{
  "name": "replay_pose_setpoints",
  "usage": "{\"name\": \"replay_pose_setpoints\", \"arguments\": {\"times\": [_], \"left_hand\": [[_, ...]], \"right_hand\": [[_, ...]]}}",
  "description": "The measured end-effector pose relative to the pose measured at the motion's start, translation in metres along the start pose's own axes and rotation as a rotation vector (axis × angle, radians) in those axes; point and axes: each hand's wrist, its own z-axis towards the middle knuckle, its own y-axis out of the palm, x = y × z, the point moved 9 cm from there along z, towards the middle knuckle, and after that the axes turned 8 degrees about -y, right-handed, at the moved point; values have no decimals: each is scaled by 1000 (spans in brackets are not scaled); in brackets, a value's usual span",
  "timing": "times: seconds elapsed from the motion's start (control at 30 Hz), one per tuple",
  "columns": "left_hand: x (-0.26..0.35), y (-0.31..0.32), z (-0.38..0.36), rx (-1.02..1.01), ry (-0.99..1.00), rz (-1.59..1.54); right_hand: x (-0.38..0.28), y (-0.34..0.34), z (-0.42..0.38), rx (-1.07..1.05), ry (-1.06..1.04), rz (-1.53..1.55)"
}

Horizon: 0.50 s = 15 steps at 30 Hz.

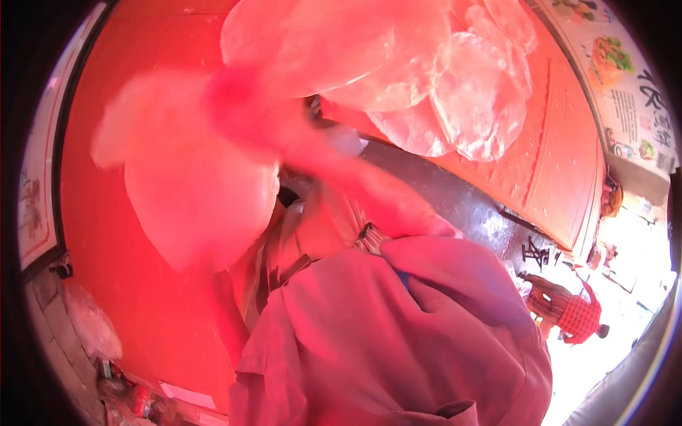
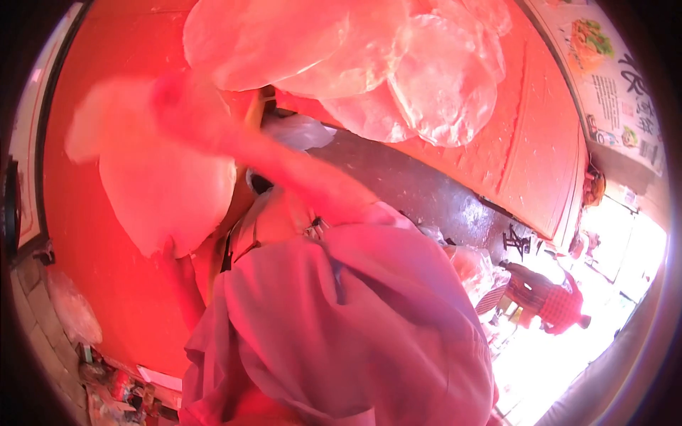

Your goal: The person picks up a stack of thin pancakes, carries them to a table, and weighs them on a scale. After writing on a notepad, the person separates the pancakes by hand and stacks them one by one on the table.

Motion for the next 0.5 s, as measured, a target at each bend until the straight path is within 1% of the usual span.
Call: {"name": "replay_pose_setpoints", "arguments": {"times": [0.07,0.1,0.13,0.2,0.3,0.37,0.43,0.5], "left_hand": [[53,-10,14,-131,231,435],[62,-11,16,-135,290,517],[71,-12,18,-135,350,597],[68,-12,16,-29,345,484],[62,-14,11,117,329,313],[7,1,17,-90,-348,-235],[-3,13,5,-198,-556,-454],[22,1,2,-185,-292,-356]], "right_hand": [[20,-93,19,154,245,182],[33,-142,20,234,365,275],[42,-185,13,321,378,296],[70,-288,-21,573,336,237],[130,-434,-112,930,281,72],[155,-500,-178,1110,338,-17],[175,-534,-244,1222,478,-60],[184,-547,-292,1296,593,-72]]}}
